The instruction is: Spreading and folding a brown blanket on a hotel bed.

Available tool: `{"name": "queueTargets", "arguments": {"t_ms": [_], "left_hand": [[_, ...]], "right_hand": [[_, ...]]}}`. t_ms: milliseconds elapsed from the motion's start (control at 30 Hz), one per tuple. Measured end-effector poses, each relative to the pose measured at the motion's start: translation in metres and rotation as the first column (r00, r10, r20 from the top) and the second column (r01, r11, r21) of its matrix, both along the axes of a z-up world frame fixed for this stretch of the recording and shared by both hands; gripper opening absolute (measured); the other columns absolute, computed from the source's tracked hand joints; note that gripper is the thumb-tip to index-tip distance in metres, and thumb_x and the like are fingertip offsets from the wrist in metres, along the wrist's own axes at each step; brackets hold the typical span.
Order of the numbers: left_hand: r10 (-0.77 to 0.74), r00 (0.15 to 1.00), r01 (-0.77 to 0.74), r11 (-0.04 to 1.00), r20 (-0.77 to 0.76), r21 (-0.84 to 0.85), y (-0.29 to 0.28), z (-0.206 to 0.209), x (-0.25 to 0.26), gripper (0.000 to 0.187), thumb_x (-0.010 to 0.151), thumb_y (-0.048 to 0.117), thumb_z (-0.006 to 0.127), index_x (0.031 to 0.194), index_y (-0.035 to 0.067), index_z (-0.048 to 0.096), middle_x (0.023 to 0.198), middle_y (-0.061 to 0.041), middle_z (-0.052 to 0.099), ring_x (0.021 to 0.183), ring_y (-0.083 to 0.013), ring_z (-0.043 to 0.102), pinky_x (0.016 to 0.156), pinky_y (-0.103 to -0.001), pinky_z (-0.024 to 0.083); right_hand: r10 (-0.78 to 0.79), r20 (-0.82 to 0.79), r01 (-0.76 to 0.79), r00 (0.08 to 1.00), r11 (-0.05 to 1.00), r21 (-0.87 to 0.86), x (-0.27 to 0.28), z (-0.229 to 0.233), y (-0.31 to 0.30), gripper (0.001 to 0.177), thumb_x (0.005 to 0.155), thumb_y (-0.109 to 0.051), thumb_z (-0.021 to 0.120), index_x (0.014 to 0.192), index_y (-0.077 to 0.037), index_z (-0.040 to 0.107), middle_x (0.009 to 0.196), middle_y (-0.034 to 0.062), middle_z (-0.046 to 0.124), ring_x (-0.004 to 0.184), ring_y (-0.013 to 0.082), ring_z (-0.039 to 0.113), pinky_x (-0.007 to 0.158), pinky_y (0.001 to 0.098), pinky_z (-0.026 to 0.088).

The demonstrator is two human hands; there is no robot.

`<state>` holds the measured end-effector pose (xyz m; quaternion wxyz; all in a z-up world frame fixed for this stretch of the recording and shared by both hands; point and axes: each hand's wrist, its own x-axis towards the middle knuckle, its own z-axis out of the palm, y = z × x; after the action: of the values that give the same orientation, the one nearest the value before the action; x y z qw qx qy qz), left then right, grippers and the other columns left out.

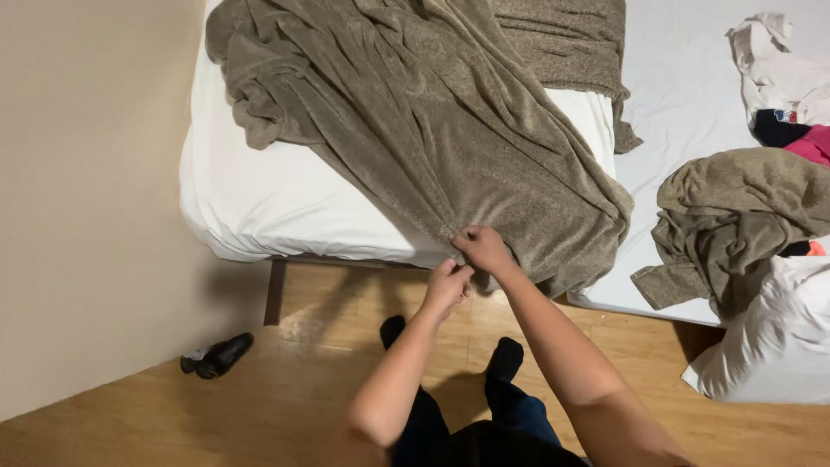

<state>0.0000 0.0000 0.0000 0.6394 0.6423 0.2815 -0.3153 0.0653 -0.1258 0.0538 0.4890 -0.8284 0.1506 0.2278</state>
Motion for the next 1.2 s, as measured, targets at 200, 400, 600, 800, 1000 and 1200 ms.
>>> {"name": "queueTargets", "arguments": {"t_ms": [200,400,600,800,1000,1200], "left_hand": [[0.429,0.837,-0.534,0.776,-0.34,-0.335,0.065,0.028,0.059,0.021,0.088,0.039,0.064,0.093,0.02,0.058,0.063,0.005,0.038,0.044,-0.008,0.037,0.039,-0.02,0.027],[0.469,0.802,-0.594,0.692,-0.37,-0.411,0.086,0.052,0.107,0.039,0.078,0.028,0.067,0.057,0.02,0.035,0.047,0.008,0.023,0.037,-0.0048,0.029,0.036,-0.018,0.023],[0.486,0.86,-0.508,0.783,-0.157,-0.359,0.115,0.076,0.092,0.035,0.088,0.022,0.059,0.069,0.022,0.03,0.061,0.011,0.022,0.042,-0.0046,0.026,0.038,-0.018,0.023],[0.334,0.928,-0.31,0.938,0.166,-0.155,0.152,0.057,0.035,0.018,0.084,0.012,0.061,0.07,0.017,0.051,0.056,0.003,0.036,0.04,-0.0075,0.04,0.037,-0.02,0.029],[0.188,0.962,-0.155,0.974,0.201,-0.166,0.155,0.032,-0.006,0.012,0.084,0.012,0.067,0.075,0.014,0.06,0.054,-0.002,0.043,0.041,-0.0097,0.047,0.037,-0.021,0.037],[-0.421,0.893,0.327,0.851,0.161,0.411,0.214,0.174,0.053,0.024,0.084,0.033,0.068,0.101,0.021,0.078,0.061,-0.008,0.07,0.062,-0.0238,0.074,0.063,-0.033,0.057]], "right_hand": [[-0.097,-0.083,0.116,0.992,0.957,0.267,-0.006,0.01,0.004,0.039,0.093,-0.037,0.077,0.066,-0.014,0.062,0.058,0.0011,0.054,0.057,0.0166,0.054,0.057,0.0328,0.042],[-0.104,-0.186,0.18,0.977,0.872,0.456,-0.016,0.03,0.019,0.026,0.085,-0.018,0.079,0.067,-0.008,0.063,0.053,-0.0016,0.053,0.049,0.0096,0.052,0.045,0.0213,0.04],[-0.306,-0.13,0.32,0.943,0.942,0.098,0.009,0.037,0.046,0.043,0.092,-0.04,0.076,0.124,-0.011,0.075,0.123,0.0194,0.072,0.12,0.0404,0.065,0.089,0.0534,0.058],[-0.181,-0.122,0.182,0.976,0.983,-0.004,0.032,0.041,0.11,0.056,0.088,-0.062,0.071,0.12,-0.016,0.078,0.122,0.0165,0.073,0.12,0.0389,0.066,0.095,0.0515,0.056],[-0.124,-0.246,0.136,0.961,0.99,0.032,0.04,0.098,0.165,0.09,0.077,-0.065,0.08,0.136,0.002,0.066,0.133,0.0285,0.064,0.128,0.046,0.059,0.101,0.0577,0.052],[-0.018,-0.12,0.037,0.993,0.987,0.155,0.021,0.026,0.163,0.031,0.084,-0.024,0.078,0.109,-0.006,0.076,0.108,0.0178,0.075,0.108,0.0359,0.07,0.091,0.0486,0.054]]}}
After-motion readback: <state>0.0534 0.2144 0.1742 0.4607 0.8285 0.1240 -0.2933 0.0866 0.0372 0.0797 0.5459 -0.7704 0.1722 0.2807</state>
